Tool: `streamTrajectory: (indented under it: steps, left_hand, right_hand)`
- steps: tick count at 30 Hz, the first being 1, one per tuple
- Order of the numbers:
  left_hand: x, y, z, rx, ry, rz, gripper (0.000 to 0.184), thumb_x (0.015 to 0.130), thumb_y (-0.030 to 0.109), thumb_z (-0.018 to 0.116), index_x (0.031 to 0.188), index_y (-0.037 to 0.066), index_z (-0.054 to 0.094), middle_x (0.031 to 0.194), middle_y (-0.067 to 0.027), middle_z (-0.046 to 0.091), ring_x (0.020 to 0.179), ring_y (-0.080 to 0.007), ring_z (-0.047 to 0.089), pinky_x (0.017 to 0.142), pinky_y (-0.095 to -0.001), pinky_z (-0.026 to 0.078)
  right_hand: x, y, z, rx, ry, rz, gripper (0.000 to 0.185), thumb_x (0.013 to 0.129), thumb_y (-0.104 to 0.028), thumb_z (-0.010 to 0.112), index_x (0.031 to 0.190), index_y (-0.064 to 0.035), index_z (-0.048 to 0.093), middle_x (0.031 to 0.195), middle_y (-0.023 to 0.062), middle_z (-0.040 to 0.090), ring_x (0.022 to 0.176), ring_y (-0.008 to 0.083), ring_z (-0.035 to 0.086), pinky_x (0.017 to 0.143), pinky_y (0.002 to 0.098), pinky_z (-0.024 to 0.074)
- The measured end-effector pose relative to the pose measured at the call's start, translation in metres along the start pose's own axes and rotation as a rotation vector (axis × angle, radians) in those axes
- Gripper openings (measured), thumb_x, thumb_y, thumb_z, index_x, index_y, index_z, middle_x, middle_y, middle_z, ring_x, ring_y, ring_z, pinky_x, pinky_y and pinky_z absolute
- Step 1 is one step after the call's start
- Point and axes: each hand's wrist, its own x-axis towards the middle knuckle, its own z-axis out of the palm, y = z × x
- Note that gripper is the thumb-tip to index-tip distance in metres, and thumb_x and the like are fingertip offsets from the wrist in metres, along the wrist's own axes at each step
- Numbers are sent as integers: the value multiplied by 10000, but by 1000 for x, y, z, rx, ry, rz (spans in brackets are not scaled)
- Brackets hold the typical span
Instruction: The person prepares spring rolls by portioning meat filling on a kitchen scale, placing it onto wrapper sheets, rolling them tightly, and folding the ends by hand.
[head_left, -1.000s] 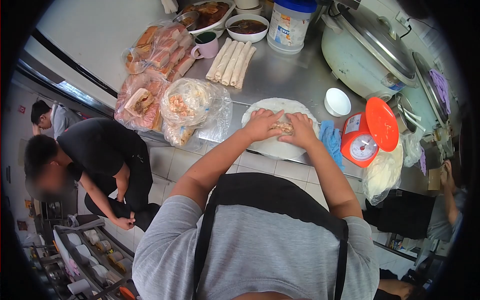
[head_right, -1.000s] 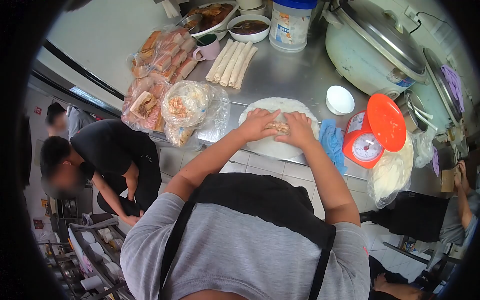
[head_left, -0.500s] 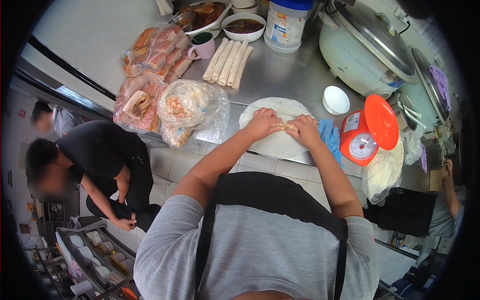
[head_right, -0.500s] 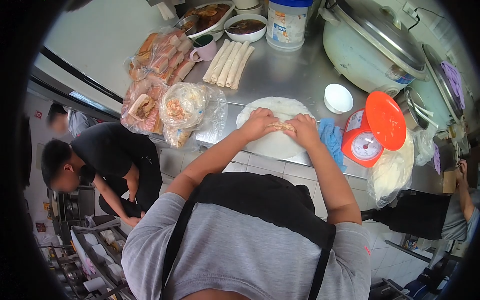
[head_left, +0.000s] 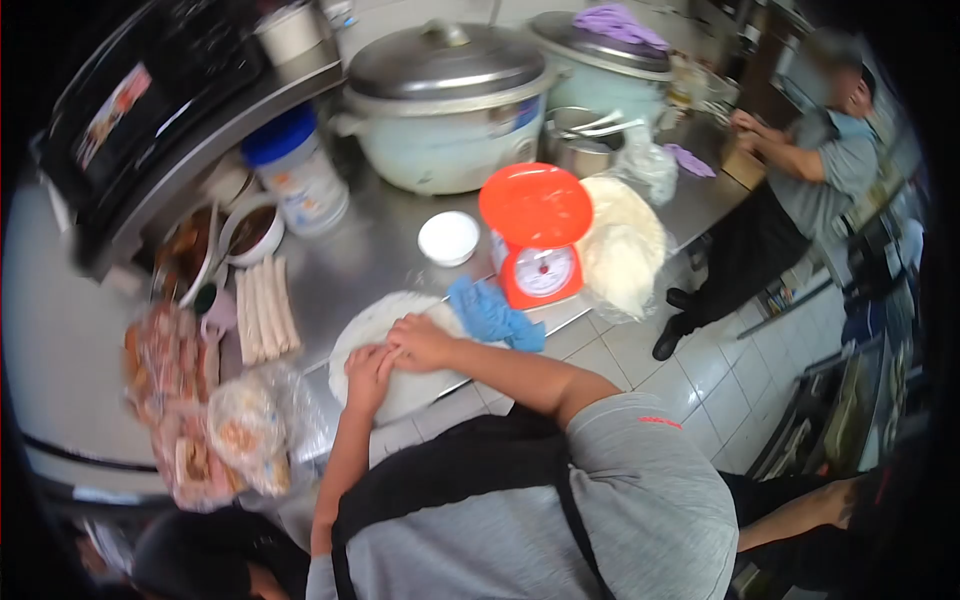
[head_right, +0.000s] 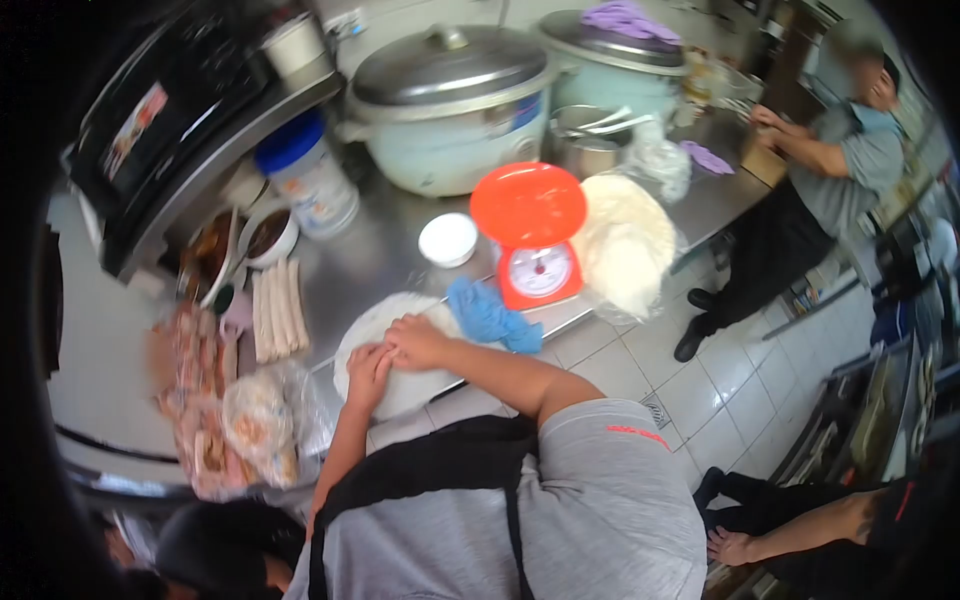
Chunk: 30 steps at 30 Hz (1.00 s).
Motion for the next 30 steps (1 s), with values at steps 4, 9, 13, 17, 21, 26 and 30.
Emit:
streamTrajectory:
  steps: [4, 9, 13, 17, 21, 26, 30]
  left_hand:
    - [-4, -4, 0, -29, 3, -54, 252, 815, 194, 529, 1006, 56, 616, 965, -114, 591, 933, -290, 517, 863, -401, 351]
    - [-2, -1, -5, 77, -81, -56, 293, 794, 200, 551, 1059, 90, 611, 955, -83, 594, 948, -252, 518, 875, -409, 315]
    - [7, 14, -13, 202, -90, -12, 282, 793, 214, 564, 1042, 100, 627, 923, -73, 596, 922, -241, 523, 839, -401, 316]
    - [7, 12, -7, 217, -98, -30, 288, 779, 227, 586, 1038, 111, 637, 886, -59, 589, 900, -232, 518, 809, -398, 319]
    - [7, 15, -5, 246, -41, 7, 279, 753, 236, 612, 1006, 126, 653, 853, -53, 577, 862, -226, 521, 803, -393, 322]
    - [8, 4, 4, 192, -67, 24, 318, 694, 231, 665, 998, 136, 655, 855, -52, 563, 846, -224, 521, 798, -393, 335]
    - [12, 12, 0, 200, -89, -6, 321, 681, 221, 675, 993, 149, 657, 842, -51, 562, 844, -224, 524, 782, -382, 347]
  right_hand:
    - [3, -17, 0, -214, -13, 53, 265, 686, -364, 645, 818, -136, 619, 907, 47, 527, 923, 245, 461, 771, 389, 345]
    - [0, -8, 1, -191, -94, 29, 293, 686, -388, 647, 815, -125, 633, 901, 23, 527, 919, 216, 459, 783, 367, 337]
    - [-4, -10, -9, -252, 15, 18, 266, 685, -378, 654, 818, -147, 639, 895, 10, 526, 924, 205, 458, 788, 364, 338]
    - [-4, -2, -2, -238, -106, 35, 290, 679, -387, 662, 851, -154, 637, 909, 16, 522, 941, 210, 450, 794, 372, 338]
    - [-7, -3, -23, -274, -32, -2, 306, 678, -399, 666, 860, -156, 635, 917, 17, 519, 944, 216, 449, 793, 376, 340]
    - [-10, 13, -6, -210, -140, 75, 350, 645, -411, 692, 894, -172, 635, 937, 27, 519, 966, 231, 441, 801, 388, 336]
    - [-6, 11, -31, -176, -184, 25, 315, 657, -389, 693, 900, -195, 641, 952, 17, 517, 983, 227, 434, 804, 387, 337]
